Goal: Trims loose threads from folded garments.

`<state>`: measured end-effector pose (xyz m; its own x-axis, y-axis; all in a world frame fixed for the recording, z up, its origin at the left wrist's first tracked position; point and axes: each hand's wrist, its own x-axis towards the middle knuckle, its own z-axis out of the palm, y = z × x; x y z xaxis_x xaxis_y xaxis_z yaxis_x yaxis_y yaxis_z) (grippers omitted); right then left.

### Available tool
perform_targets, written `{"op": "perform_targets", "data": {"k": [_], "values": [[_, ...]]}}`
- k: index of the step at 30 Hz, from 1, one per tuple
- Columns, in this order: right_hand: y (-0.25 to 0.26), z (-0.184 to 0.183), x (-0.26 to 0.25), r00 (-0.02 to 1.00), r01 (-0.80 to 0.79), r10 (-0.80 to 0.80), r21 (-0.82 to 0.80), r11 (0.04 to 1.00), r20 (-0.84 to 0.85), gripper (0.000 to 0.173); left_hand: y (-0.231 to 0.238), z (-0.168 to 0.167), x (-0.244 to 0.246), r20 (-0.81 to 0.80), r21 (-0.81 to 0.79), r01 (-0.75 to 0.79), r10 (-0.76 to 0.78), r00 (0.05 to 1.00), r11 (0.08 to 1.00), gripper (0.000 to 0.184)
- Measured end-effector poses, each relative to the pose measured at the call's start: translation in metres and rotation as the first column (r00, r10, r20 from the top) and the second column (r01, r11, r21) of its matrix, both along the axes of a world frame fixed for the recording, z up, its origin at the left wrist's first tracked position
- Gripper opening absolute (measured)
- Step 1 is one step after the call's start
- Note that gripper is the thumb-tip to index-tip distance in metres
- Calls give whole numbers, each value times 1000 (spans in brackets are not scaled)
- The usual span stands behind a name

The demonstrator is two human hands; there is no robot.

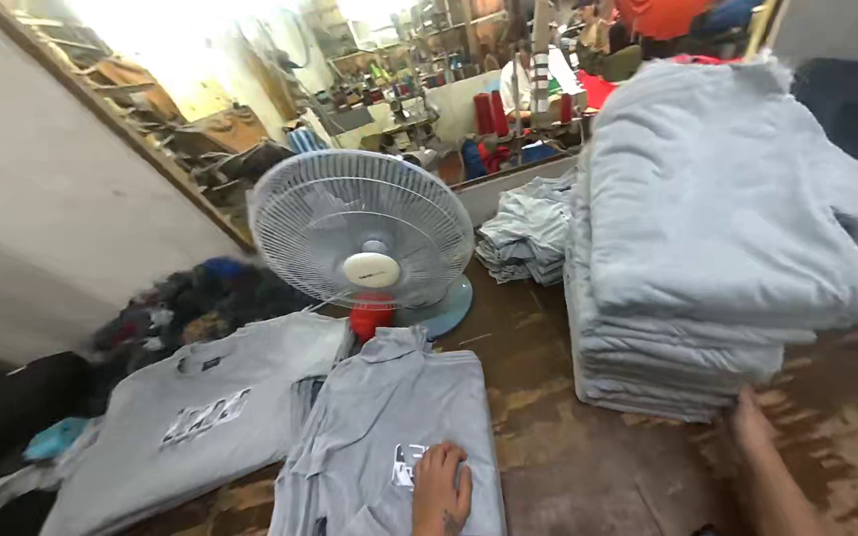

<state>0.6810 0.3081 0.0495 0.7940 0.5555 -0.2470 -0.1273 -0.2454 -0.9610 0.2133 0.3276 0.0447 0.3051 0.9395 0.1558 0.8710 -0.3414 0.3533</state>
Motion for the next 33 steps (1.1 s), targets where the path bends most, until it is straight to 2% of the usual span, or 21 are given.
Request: {"op": "perform_targets", "data": {"k": [2, 4, 6, 8, 9, 10, 11, 12, 13, 15, 16, 17, 19, 21, 23, 25, 27, 29, 31, 33], "values": [[-7, -3, -20, 996, 78, -70, 172, 982, -50, 60, 5, 16, 0, -27, -216, 1, -7, 1000, 976, 37], [-14, 2, -46, 999, 36, -25, 256, 966, -46, 64, 21, 39, -10, 42, -374, 42, -28, 999, 926, 37], [-19, 6, -87, 998, -42, 49, 216, 976, -27, 68, 40, 58, -32, 208, -351, 49, 27, 978, 935, 33], [-20, 10, -143, 957, -289, 283, 95, 953, 68, 59, 73, 73, -55, 306, -174, -60, 111, 945, 983, 29], [-19, 7, -169, 853, -492, 491, -37, 870, 178, 55, 94, 82, -64, 339, -107, -123, 152, 929, 987, 29], [-15, -2, -191, 652, -643, 692, -256, 721, 311, 56, 117, 91, -73, 340, -94, -168, 190, 921, 981, 31], [-8, -20, -208, 419, -663, 801, -458, 592, 428, 61, 142, 97, -82, 308, -117, -194, 221, 925, 974, 35], [3, -35, -222, 258, -600, 817, -577, 554, 516, 66, 169, 102, -88, 248, -164, -213, 249, 936, 963, 39], [19, -40, -229, 179, -557, 824, -635, 535, 538, 69, 197, 101, -92, 158, -215, -238, 274, 949, 947, 44], [57, -21, -230, 78, -553, 930, -761, 340, 359, 74, 244, 90, -90, -47, -296, -283, 282, 958, 912, 57], [75, -28, -228, 45, -550, 944, -781, 296, 326, 77, 264, 82, -86, -133, -314, -294, 265, 955, 903, 62], [90, -44, -225, 28, -549, 928, -770, 324, 371, 81, 284, 77, -82, -186, -314, -299, 251, 950, 901, 65], [116, -67, -218, -18, -535, 901, -766, 357, 433, 88, 319, 75, -69, -184, -335, -267, 215, 959, 904, 68], [131, -75, -217, -41, -527, 900, -775, 350, 434, 92, 348, 65, -60, -85, -382, -201, 182, 980, 902, 67], [135, -78, -216, -45, -526, 891, -769, 364, 453, 93, 365, 51, -50, -24, -397, -151, 154, 988, 905, 56], [136, -76, -216, -43, -528, 895, -770, 357, 445, 92, 375, 36, -36, -10, -421, -203, 219, 976, 884, 55], [135, -73, -216, -40, -531, 897, -770, 353, 440, 91, 379, 26, -24, 118, -442, -283, 368, 922, 851, 55], [136, -73, -216, -40, -528, 902, -775, 347, 431, 92, 375, 29, -17, 31, -421, -279, 321, 947, 863, 53], [137, -76, -216, -45, -527, 888, -766, 368, 457, 92, 372, 32, -8, -139, -409, -219, 177, 974, 886, 52], [137, -76, -216, -44, -534, 886, -760, 370, 462, 92, 368, 33, 5, -191, -384, -139, 69, 979, 913, 50]]}}
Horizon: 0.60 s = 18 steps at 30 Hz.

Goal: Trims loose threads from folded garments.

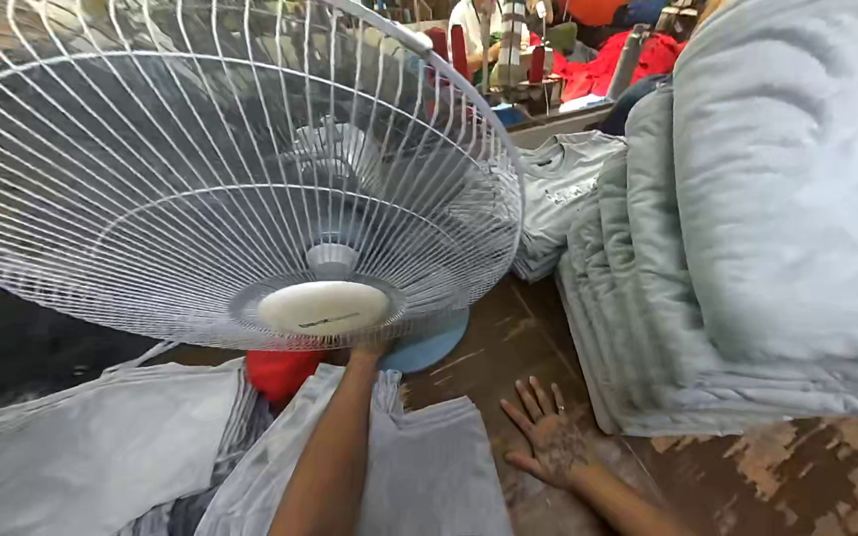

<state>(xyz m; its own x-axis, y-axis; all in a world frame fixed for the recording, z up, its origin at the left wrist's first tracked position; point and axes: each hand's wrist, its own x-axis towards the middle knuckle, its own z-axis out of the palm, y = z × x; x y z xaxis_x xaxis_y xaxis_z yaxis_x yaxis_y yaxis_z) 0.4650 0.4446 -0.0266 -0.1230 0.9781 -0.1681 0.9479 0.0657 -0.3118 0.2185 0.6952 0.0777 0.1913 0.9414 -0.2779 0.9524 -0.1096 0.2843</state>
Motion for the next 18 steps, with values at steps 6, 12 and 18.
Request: {"op": "perform_targets", "data": {"k": [6, 12, 18], "values": [[0, 4, 1, 1000, -5, 5, -31, 1000, -16, 92, -7, 0, 38, 0, -10, 92, -92, 996, 996, 52], [1, 8, 1, 1000, -9, 8, -63, 998, -15, 91, -32, 9, 34, 69, -166, 20, -9, 998, 986, 45], [1, -1, 5, 1000, -4, 4, -6, 1000, 6, 92, -83, 106, 68, 189, -314, -21, 84, 978, 949, 43]]}}
